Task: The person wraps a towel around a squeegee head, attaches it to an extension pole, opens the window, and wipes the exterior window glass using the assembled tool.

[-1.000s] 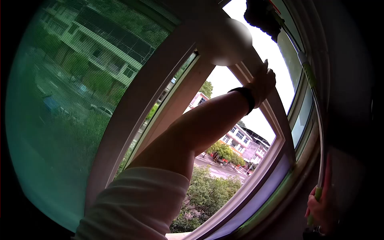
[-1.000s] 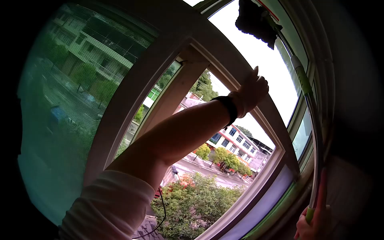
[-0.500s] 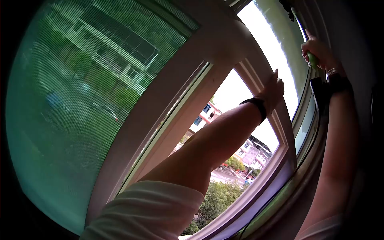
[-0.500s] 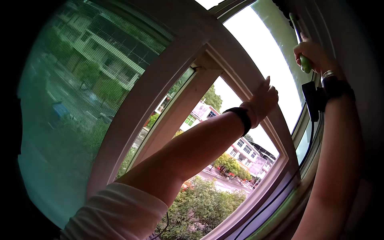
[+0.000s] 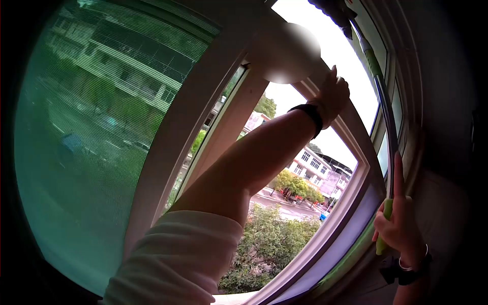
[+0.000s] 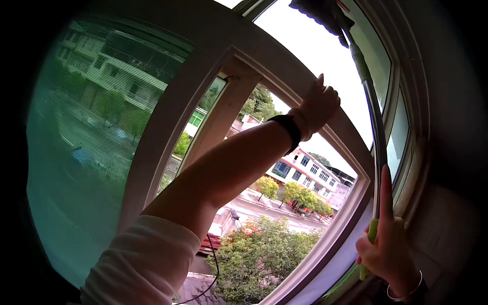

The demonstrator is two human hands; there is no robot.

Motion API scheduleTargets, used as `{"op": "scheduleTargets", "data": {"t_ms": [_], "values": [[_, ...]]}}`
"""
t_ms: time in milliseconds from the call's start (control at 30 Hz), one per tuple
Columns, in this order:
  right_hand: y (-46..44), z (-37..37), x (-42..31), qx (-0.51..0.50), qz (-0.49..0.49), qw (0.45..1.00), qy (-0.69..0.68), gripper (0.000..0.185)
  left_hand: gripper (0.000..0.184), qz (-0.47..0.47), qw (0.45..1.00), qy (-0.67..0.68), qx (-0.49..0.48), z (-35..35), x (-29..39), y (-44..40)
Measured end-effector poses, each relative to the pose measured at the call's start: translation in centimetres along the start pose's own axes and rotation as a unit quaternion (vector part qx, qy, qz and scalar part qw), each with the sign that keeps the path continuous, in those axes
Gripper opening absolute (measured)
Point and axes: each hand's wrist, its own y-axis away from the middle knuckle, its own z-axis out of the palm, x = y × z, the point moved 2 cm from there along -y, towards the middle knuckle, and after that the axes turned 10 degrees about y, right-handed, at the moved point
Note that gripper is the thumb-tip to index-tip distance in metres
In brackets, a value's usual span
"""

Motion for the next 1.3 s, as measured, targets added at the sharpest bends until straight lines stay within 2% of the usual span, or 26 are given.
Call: {"op": "scheduleTargets", "data": {"t_ms": [133,167,200,233,267,300,333,367,400,467,500,533,600,667,733,767,833,900,933,1033,1067,1100,1200,1300], "values": [[8.9,3.3,3.7,-0.063,-0.062,0.996,0.032,0.1,0.011,0.017,1.0,-0.014,0.015,-0.1,-0.3,-0.1],[11.3,4.9,5.3,-0.055,-0.092,0.993,0.053,0.087,0.008,0.016,0.999,0.028,-0.018,-0.1,-0.4,-0.2],[12.9,5.9,5.9,-0.024,-0.154,0.984,0.083,0.088,0.009,0.01,0.999,0.046,-0.012,-0.5,-0.3,0.0],[14.7,7.5,6.8,-0.008,-0.155,0.987,0.039,0.085,0.011,0.002,0.998,0.062,-0.005,-0.9,-0.3,0.0],[15.9,7.9,6.3,0.002,-0.179,0.983,0.048,0.082,0.012,-0.017,0.988,0.153,0.017,0.0,-0.6,0.1],[17.6,9.1,7.3,-0.033,-0.143,0.988,0.046,0.078,0.013,-0.032,0.968,0.246,0.043,0.9,-1.0,0.3],[17.9,9.6,8.1,-0.013,-0.156,0.987,0.035,0.077,0.015,-0.042,0.939,0.334,0.072,1.9,-1.4,0.5],[17.8,10.1,8.9,0.009,-0.168,0.985,0.027,0.076,0.016,-0.003,0.97,0.23,0.082,2.0,-1.4,0.6],[17.3,10.7,9.6,-0.002,-0.156,0.986,-0.057,0.07,0.017,-0.005,0.963,0.26,0.07,2.0,-1.7,0.5],[14.8,11.6,11.5,-0.013,-0.135,0.967,-0.216,0.059,0.022,0.058,0.981,0.153,0.102,1.1,-1.5,0.5],[13.0,10.3,11.2,-0.118,-0.163,0.963,-0.18,0.099,0.024,0.087,0.984,0.097,0.122,0.7,-1.4,0.5],[11.6,10.2,11.5,-0.193,-0.066,0.924,-0.325,0.097,0.025,0.089,0.986,0.093,0.106,0.5,-1.3,0.6],[7.0,9.2,10.1,-0.186,-0.058,0.874,-0.446,0.083,0.027,0.085,0.99,0.082,0.074,-0.1,-1.3,0.2],[2.4,9.0,9.7,-0.181,-0.067,0.867,-0.46,0.077,0.027,0.073,0.994,0.074,0.035,-0.6,-0.9,-0.1],[-1.9,9.1,8.7,-0.178,-0.089,0.849,-0.49,0.07,0.029,0.076,0.994,0.069,0.044,0.0,-1.0,0.4],[-3.9,9.7,8.4,-0.161,-0.07,0.843,-0.508,0.049,0.029,0.079,0.993,0.066,0.05,0.0,-1.0,0.3],[-6.9,9.6,7.5,-0.165,-0.065,0.816,-0.551,0.023,0.031,0.081,0.994,0.061,0.03,-0.5,-0.8,0.1],[-9.8,9.6,8.1,-0.169,-0.033,0.826,-0.537,0.031,0.031,0.077,0.994,0.069,0.02,-0.4,-0.9,0.0],[-10.7,9.4,8.4,-0.137,-0.031,0.841,-0.522,0.037,0.031,0.057,0.992,0.113,0.013,-0.4,-1.0,0.1],[-12.9,8.1,10.6,-0.045,-0.039,0.873,-0.485,0.043,0.037,0.123,0.989,0.046,0.071,-0.3,-0.8,0.4],[-14.0,7.7,11.4,-0.028,-0.028,0.894,-0.446,0.045,0.045,0.112,0.993,0.034,0.033,-0.1,-0.9,0.2],[-14.7,6.9,12.0,-0.029,-0.051,0.899,-0.434,0.046,0.044,0.103,0.994,0.034,0.001,-0.5,-0.7,0.1],[-15.9,3.2,11.8,-0.017,-0.015,0.932,-0.362,0.039,0.046,0.072,0.993,0.015,-0.091,-1.9,0.1,-0.1],[-17.5,1.2,10.7,0.003,-0.043,0.955,-0.294,0.036,0.044,0.074,0.995,0.025,-0.066,-1.8,0.0,-0.1]]}}
